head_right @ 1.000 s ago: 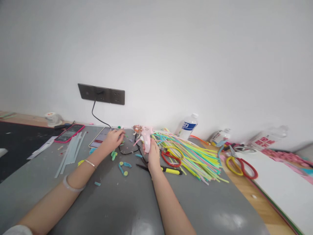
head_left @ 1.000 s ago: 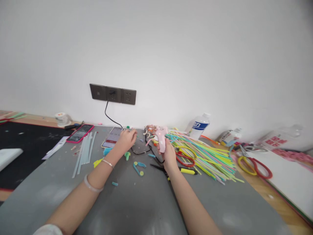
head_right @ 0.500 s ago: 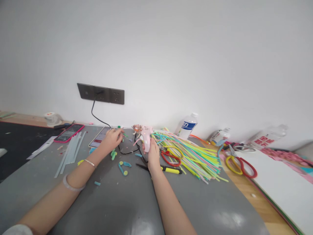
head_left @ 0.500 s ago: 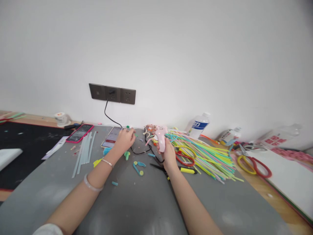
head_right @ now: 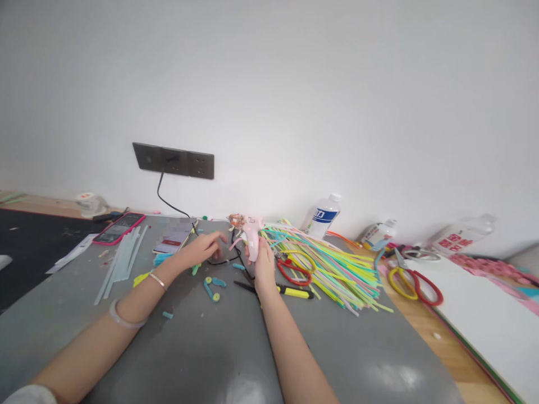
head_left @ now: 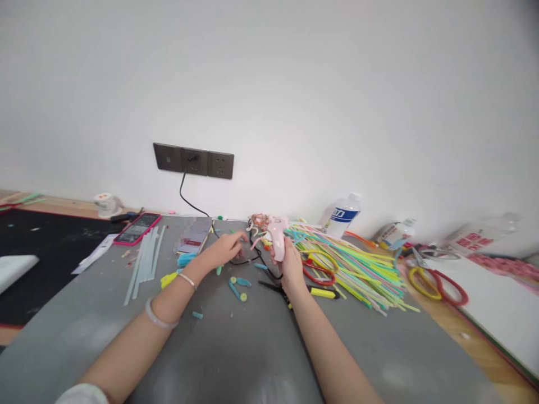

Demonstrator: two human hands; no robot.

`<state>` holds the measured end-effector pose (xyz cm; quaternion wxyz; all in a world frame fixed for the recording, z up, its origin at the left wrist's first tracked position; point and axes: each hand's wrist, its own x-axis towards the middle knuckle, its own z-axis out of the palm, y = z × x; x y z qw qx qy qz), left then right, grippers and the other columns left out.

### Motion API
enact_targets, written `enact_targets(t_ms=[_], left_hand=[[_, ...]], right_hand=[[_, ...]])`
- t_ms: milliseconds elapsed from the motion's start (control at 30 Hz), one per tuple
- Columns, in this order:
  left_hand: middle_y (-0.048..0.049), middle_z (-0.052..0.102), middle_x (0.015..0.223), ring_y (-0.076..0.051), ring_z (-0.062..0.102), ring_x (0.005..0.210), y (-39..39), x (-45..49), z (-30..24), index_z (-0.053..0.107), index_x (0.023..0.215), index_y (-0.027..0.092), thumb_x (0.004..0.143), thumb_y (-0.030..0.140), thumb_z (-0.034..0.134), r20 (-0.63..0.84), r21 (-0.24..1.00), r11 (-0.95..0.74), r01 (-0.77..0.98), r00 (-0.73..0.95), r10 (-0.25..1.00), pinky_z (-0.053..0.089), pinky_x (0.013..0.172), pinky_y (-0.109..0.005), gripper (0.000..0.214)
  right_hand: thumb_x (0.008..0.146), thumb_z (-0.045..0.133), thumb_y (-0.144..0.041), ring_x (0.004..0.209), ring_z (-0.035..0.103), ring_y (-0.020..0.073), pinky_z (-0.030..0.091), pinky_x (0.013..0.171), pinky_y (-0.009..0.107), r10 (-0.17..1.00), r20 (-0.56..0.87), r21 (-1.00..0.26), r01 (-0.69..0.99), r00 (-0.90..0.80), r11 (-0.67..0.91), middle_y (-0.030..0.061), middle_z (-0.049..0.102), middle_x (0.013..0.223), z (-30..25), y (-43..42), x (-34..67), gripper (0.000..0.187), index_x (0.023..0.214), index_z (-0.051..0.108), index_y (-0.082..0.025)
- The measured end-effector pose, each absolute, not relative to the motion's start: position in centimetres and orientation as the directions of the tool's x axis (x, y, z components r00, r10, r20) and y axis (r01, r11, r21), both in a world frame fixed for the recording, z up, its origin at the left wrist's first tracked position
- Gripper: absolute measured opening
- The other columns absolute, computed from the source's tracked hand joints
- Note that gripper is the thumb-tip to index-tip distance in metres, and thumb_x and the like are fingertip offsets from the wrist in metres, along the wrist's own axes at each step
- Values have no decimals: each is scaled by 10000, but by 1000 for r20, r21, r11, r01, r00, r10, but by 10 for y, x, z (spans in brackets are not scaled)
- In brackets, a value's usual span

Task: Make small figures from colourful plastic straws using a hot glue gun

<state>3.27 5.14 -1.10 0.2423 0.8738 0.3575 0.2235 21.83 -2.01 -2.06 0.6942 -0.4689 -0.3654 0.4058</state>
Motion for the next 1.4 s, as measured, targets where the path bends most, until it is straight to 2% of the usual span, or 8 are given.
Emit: enact_targets(t_ms=[200, 400, 533, 667, 1000, 1100, 1233, 1400], left_hand=[[-88, 745, 1110, -229, 696, 1037, 63, 29, -15, 609, 1124, 199, 860, 94, 411, 348, 547, -605, 579, 500, 793, 515, 941, -378, 346], [-55, 765, 896, -217, 709, 880, 74, 26, -20, 659, 994, 205, 815, 125, 551, 386, 505, -604, 617, 464, 797, 532, 871, -360, 224], [-42, 753, 835, -194, 701, 772, 73, 27, -23, 659, 1009, 200, 817, 107, 529, 360, 490, -603, 630, 484, 798, 533, 745, -300, 249], [-49, 710, 716, -225, 680, 701, 70, 27, -26, 658, 1031, 179, 828, 123, 526, 347, 456, -594, 663, 482, 805, 522, 724, -331, 248], [-114, 705, 1117, -248, 645, 1076, 73, 25, -15, 624, 1098, 181, 816, 22, 434, 469, 508, -635, 582, 431, 771, 456, 1003, -420, 376], [-88, 721, 1048, -218, 680, 995, 74, 25, -12, 603, 1098, 180, 847, 75, 444, 478, 583, -625, 520, 403, 781, 511, 940, -378, 315], [-64, 710, 926, -180, 702, 796, 78, 31, -16, 565, 1126, 167, 876, 161, 449, 437, 685, -576, 445, 381, 815, 575, 735, -308, 276], [-26, 648, 839, -130, 625, 612, 89, 43, -20, 585, 1082, 158, 814, 150, 494, 358, 742, -528, 413, 421, 833, 527, 556, -236, 283]], right_hand=[[856, 507, -624, 421, 384, 148, 284, 401, 291, 905, 128, -949, -215, 405, 230, -10, 532, 534, -21, -19, 218, 422, 697, 569, -238], [856, 516, -612, 428, 390, 147, 282, 409, 288, 908, 114, -950, -224, 404, 219, -6, 528, 534, -21, -19, 219, 415, 706, 584, -231], [858, 515, -612, 432, 388, 154, 280, 407, 291, 906, 113, -948, -228, 408, 221, -7, 528, 529, -21, -19, 219, 412, 695, 575, -239], [863, 510, -610, 436, 385, 157, 281, 408, 294, 906, 119, -947, -226, 407, 226, -6, 533, 530, -20, -20, 218, 408, 703, 577, -241], [850, 515, -606, 426, 375, 150, 276, 403, 284, 906, 122, -945, -231, 405, 231, -15, 521, 528, -20, -20, 219, 398, 717, 580, -236], [857, 511, -598, 422, 374, 147, 279, 403, 280, 907, 118, -946, -233, 404, 227, -10, 528, 531, -20, -20, 218, 398, 727, 585, -229], [858, 511, -584, 420, 379, 149, 280, 403, 280, 910, 117, -947, -232, 397, 223, -6, 531, 526, -19, -20, 218, 390, 712, 578, -229], [858, 508, -591, 415, 368, 149, 277, 394, 279, 913, 125, -943, -238, 389, 231, -11, 523, 526, -18, -20, 216, 382, 747, 589, -234]])
